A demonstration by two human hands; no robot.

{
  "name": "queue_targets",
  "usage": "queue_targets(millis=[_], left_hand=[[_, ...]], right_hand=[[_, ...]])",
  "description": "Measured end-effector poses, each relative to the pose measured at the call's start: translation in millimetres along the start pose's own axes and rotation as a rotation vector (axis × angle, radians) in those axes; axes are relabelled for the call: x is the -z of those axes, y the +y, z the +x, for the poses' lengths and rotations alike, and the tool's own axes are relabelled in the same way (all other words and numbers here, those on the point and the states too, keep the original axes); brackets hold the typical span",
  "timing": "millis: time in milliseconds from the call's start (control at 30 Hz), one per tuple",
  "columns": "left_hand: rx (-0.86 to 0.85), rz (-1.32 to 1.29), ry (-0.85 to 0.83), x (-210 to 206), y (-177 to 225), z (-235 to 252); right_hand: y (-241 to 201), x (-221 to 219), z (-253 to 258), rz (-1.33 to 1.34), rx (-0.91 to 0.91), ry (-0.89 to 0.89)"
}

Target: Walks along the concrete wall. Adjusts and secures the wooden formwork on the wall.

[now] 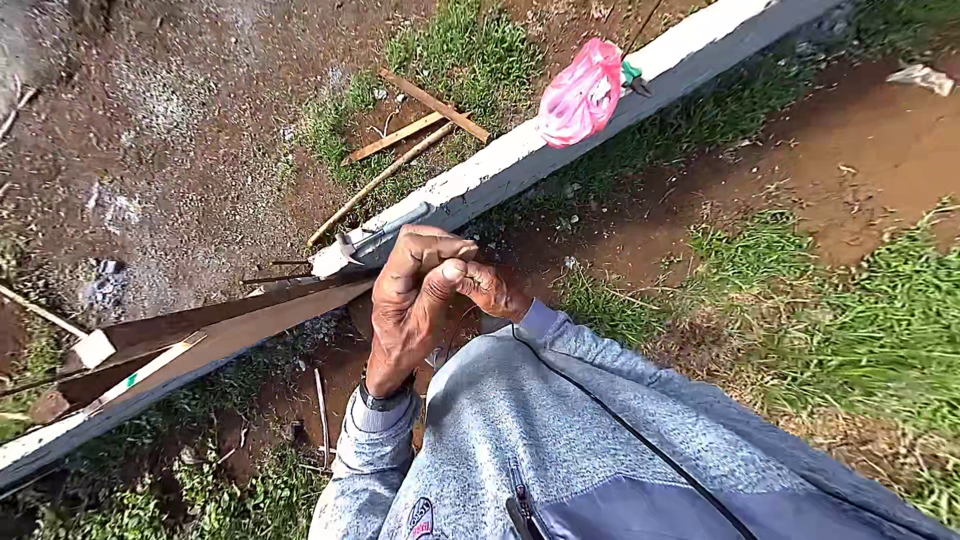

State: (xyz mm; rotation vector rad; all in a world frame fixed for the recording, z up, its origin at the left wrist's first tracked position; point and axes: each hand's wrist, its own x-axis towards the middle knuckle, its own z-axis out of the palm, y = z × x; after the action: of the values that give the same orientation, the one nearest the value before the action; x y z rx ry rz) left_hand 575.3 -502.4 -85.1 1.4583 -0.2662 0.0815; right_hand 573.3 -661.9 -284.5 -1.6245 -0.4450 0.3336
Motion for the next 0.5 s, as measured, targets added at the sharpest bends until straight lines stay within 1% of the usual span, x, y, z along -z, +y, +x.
queue_targets(millis=[33,67,100,167,200,233,267,300,333,367,400,433,467,500], left_hand=[[-0.013,-0.135,0.120,0.9,-9.6,7.0],[-0.030,-0.200,0.240,3.9,-20.3,13.3],[-0.045,-0.180,0.353,10.2,-32.9,19.1],[-0.081,0.020,0.587,29.4,-68.2,36.3],[-0.100,0.163,0.671,42.6,-92.5,45.1],[-0.104,0.310,0.710,57.5,-120.5,50.1],[-0.037,0.481,0.668,70.2,-145.3,45.5],[0.107,0.656,0.551,78.3,-161.7,33.9],[0.278,0.794,0.385,81.7,-169.0,18.1],[0.440,0.846,0.205,80.2,-170.1,0.4],[0.586,0.791,0.030,75.4,-167.0,-17.4],[0.711,0.657,-0.123,70.5,-169.2,-29.9],[0.800,0.457,-0.219,64.6,-173.7,-39.9],[0.854,0.229,-0.253,56.8,-175.7,-46.8]], right_hand=[[2.8,-2.4,3.0,0.036,-0.019,-0.020],[5.1,-3.4,5.1,0.056,-0.031,-0.056],[5.6,-2.0,6.2,0.056,-0.054,-0.105],[2.7,3.8,4.3,0.054,-0.068,-0.214],[-2.6,8.0,3.4,0.065,-0.062,-0.249],[-8.1,13.3,3.2,0.088,-0.055,-0.264],[-12.6,19.8,4.2,0.110,-0.059,-0.255],[-15.4,27.9,6.9,0.125,-0.075,-0.222],[-14.8,37.4,10.8,0.120,-0.092,-0.172],[-10.4,47.9,15.9,0.090,-0.107,-0.112],[-2.9,58.9,21.9,0.027,-0.120,-0.048],[6.4,69.9,27.8,-0.055,-0.129,-0.003],[17.4,79.9,33.0,-0.136,-0.145,0.015],[27.7,87.9,37.2,-0.190,-0.176,0.009]])
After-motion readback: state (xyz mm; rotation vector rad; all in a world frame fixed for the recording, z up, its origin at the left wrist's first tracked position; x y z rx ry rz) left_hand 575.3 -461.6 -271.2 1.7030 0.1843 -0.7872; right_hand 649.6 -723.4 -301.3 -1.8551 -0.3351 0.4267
